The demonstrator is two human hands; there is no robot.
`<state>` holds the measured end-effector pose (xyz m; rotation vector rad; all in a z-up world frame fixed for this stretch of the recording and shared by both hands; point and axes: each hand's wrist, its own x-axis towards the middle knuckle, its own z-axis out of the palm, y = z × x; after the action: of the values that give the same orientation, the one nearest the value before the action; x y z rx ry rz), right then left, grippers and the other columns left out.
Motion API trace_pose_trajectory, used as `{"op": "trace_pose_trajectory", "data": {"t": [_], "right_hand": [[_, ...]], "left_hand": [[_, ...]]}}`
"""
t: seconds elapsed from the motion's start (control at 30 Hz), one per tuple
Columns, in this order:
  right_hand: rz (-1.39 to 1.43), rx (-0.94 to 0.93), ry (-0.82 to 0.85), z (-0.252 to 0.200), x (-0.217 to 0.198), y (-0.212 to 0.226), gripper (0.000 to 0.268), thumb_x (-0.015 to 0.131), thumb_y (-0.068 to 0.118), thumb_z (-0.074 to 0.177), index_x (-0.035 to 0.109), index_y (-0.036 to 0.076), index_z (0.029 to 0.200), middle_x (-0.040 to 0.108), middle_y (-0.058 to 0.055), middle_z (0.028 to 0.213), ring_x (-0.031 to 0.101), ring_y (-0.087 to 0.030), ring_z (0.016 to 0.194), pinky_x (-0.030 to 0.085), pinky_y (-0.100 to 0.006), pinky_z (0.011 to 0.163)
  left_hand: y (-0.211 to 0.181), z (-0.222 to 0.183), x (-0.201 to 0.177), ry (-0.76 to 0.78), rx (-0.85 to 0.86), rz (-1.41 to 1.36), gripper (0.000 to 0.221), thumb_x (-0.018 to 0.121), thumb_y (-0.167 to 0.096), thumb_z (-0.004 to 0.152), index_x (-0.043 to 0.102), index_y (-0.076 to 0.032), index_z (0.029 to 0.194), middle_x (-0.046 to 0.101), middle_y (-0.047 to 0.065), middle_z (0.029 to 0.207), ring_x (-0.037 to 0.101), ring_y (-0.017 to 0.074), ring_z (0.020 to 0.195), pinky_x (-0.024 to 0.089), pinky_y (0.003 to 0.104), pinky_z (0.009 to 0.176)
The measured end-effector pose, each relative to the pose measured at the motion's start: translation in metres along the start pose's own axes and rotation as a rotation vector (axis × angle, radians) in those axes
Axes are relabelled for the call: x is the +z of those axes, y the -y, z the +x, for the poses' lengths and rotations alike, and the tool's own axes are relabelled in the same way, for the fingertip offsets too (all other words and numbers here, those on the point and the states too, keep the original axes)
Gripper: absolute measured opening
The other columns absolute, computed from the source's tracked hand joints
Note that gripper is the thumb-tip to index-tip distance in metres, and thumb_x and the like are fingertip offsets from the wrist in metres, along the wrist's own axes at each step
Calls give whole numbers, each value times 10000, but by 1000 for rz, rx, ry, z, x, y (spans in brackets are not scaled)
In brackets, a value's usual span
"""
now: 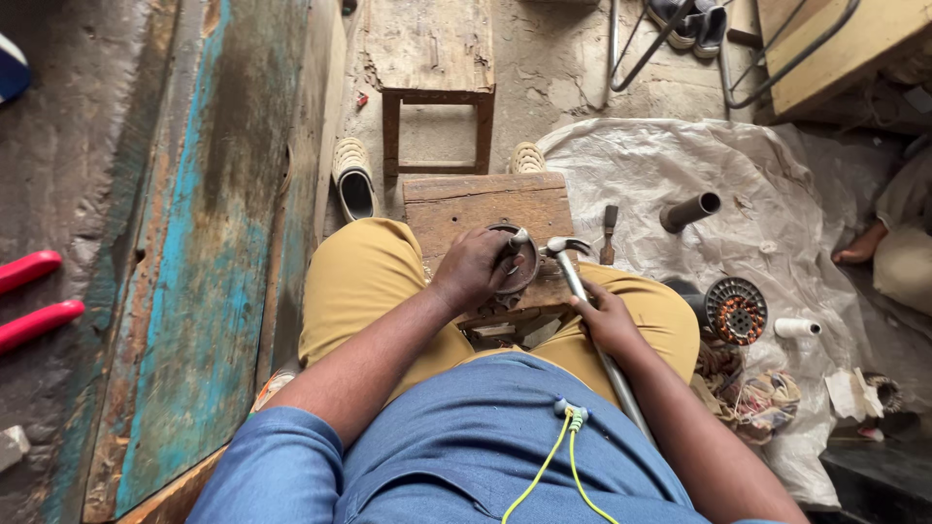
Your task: The person uses a hammer and a metal punch to repeatedly strike a cylindrical metal part resting on a wooden block. They rotate the part and adjust the punch position between strikes to work on different areas of the component.
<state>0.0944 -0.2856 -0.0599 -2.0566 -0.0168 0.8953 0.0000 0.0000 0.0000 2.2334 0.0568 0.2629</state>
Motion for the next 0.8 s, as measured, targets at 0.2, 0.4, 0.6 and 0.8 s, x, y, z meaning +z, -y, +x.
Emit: {"op": "trace_pose_trajectory", "data": {"t": [0.2, 0.4, 0.6, 0.8], "right_hand": [[-104, -387, -160, -70, -39, 44, 664, 668, 194, 980, 439, 109, 1598, 544, -3, 760, 460, -69, 593, 383, -253, 495], [-220, -592, -195, -125, -44, 96, 704, 715, 131, 974, 488, 81, 1639, 683, -76, 935, 613, -90, 709, 494, -258, 619], [-436, -680, -232, -126, -20, 110, 619, 759, 129, 963, 601, 52, 1557, 697, -87, 854, 589, -87, 675, 484, -263, 669], [-449, -762, -265, -126, -14, 101, 550, 754, 138, 983, 609, 37, 1505, 697, -108, 959, 644, -77, 774, 513, -254, 754]], "left_hand": [[16, -1, 11, -139, 149, -88, 259, 693, -259, 941, 701, -137, 1169, 729, 132, 1119, 665, 375, 1071, 537, 477, 937], [11, 12, 21, -73, 82, 57, 259, 693, -414, 920, 728, -195, 1052, 738, 88, 996, 709, 317, 951, 560, 479, 846], [18, 11, 35, -72, 142, 151, 318, 684, -470, 920, 675, -210, 1103, 718, 9, 1052, 693, 242, 1052, 548, 430, 971], [20, 11, 36, -26, 177, 161, 380, 685, -435, 920, 638, -196, 1211, 692, 27, 1127, 664, 244, 1119, 524, 452, 1014]]}}
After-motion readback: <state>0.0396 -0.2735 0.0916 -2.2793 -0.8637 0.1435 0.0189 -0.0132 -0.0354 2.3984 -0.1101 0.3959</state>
